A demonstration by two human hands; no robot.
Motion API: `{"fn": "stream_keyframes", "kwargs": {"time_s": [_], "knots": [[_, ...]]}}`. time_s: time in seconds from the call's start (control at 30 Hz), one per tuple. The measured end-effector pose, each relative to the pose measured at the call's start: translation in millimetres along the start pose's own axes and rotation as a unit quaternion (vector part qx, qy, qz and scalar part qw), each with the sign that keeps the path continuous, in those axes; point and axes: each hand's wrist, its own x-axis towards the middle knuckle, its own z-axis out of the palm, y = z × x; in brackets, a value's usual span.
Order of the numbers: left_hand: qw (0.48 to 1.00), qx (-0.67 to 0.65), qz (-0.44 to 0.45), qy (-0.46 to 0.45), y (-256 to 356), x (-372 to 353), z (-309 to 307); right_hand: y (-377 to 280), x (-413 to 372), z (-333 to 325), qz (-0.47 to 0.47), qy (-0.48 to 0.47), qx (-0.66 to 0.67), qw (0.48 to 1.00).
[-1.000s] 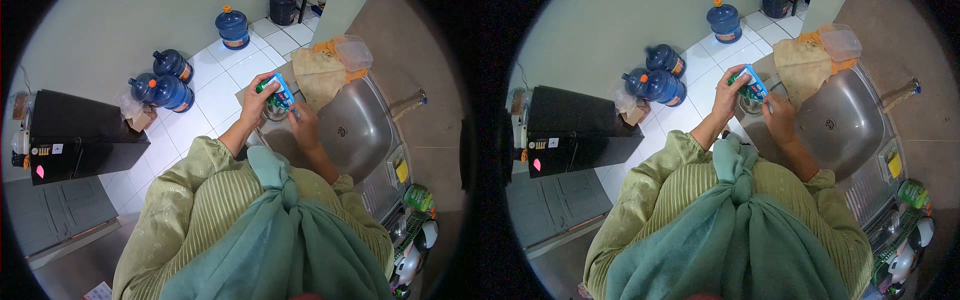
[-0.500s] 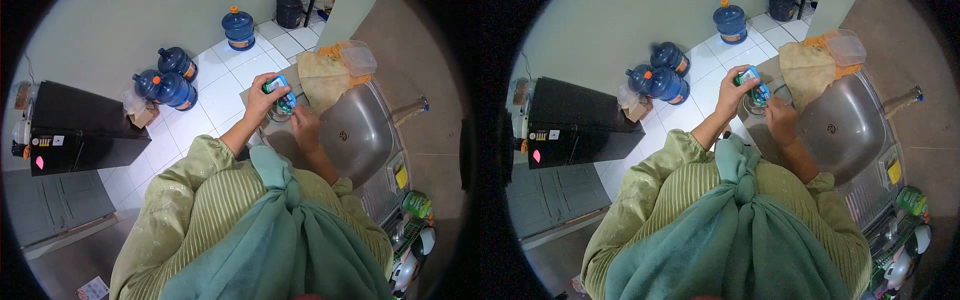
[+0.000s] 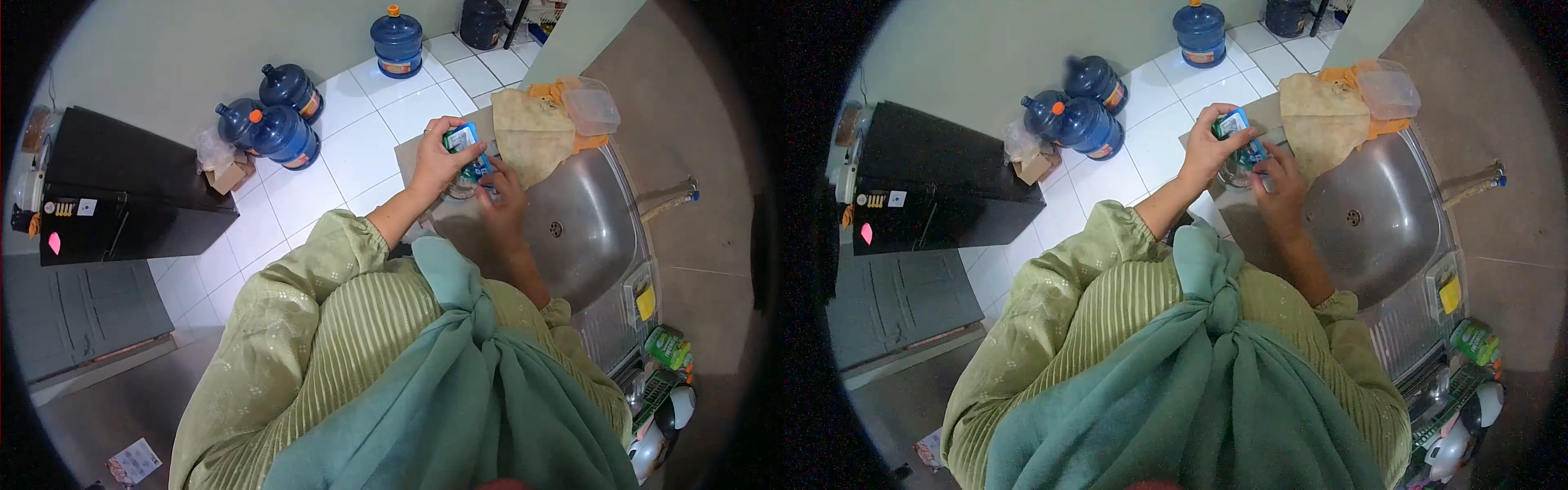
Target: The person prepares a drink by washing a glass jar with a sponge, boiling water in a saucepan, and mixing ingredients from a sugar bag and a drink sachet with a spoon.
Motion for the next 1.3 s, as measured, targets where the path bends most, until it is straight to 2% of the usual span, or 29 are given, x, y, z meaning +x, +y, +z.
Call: {"fn": "stream_keyframes", "kwargs": {"time_s": [0.1, 0.17, 0.23, 0.3, 0.33, 0.4, 0.43, 0.5, 0.63, 0.7, 0.93, 1.0, 1.03, 1.1, 1.13, 1.2, 1.23, 1.3], "knots": [[1.0, 0.009, -0.003, -0.001, -4, 1, 0, -1, 0, -2, 0.044, -0.005, 0.031, 0.999], [1.0, 0.007, 0.001, -0.004, -7, 1, 0, -9, 3, -1, 0.117, 0.017, 0.08, 0.99], [1.0, 0.006, 0.004, -0.008, -6, 1, -1, -1, 1, 2, 0.108, 0.01, 0.082, 0.991], [0.998, -0.04, -0.023, -0.052, -2, 0, -3, -1, 1, 2, 0.1, 0.004, 0.083, 0.992], [0.998, -0.04, -0.023, -0.051, 2, -1, -4, -4, 2, 1, 0.119, -0.012, 0.081, 0.989], [0.987, -0.117, -0.047, -0.103, 6, -4, -6, -3, 2, 2, 0.138, -0.027, 0.078, 0.987], [0.987, -0.117, -0.047, -0.103, 7, -4, -7, 4, 0, 4, 0.123, -0.022, 0.085, 0.989], [0.99, -0.082, 0.012, -0.117, 10, -4, -8, 4, 0, 4, 0.107, -0.017, 0.091, 0.99], [0.987, -0.108, 0.005, -0.115, 14, -6, -12, 1, 2, 4, 0.12, -0.025, 0.106, 0.987], [0.979, -0.147, -0.038, -0.134, 12, -7, -13, 1, 1, 5, 0.107, -0.025, 0.099, 0.989], [0.978, -0.149, -0.021, -0.143, 2, -10, -13, -4, 1, 4, 0.125, -0.054, 0.071, 0.988], [0.975, -0.08, 0.057, -0.197, 5, -10, -13, -5, 1, 5, 0.133, -0.06, 0.075, 0.986], [0.975, -0.08, 0.058, -0.197, 9, -9, -14, -1, -1, 8, 0.133, -0.043, 0.085, 0.987], [0.956, 0.019, 0.153, -0.249, 15, -8, -16, 5, -4, 12, 0.132, -0.025, 0.096, 0.986], [0.956, 0.019, 0.155, -0.248, 13, -7, -17, 8, -4, 11, 0.114, -0.031, 0.078, 0.99], [0.977, -0.01, 0.076, -0.201, 12, -5, -19, 10, -3, 10, 0.096, -0.037, 0.06, 0.993], [0.976, -0.01, 0.076, -0.202, 13, -5, -19, 8, -2, 9, 0.117, -0.035, 0.065, 0.99], [0.98, -0.09, 0.023, -0.175, 14, -7, -21, 1, 2, 4, 0.138, -0.033, 0.071, 0.987]]}}
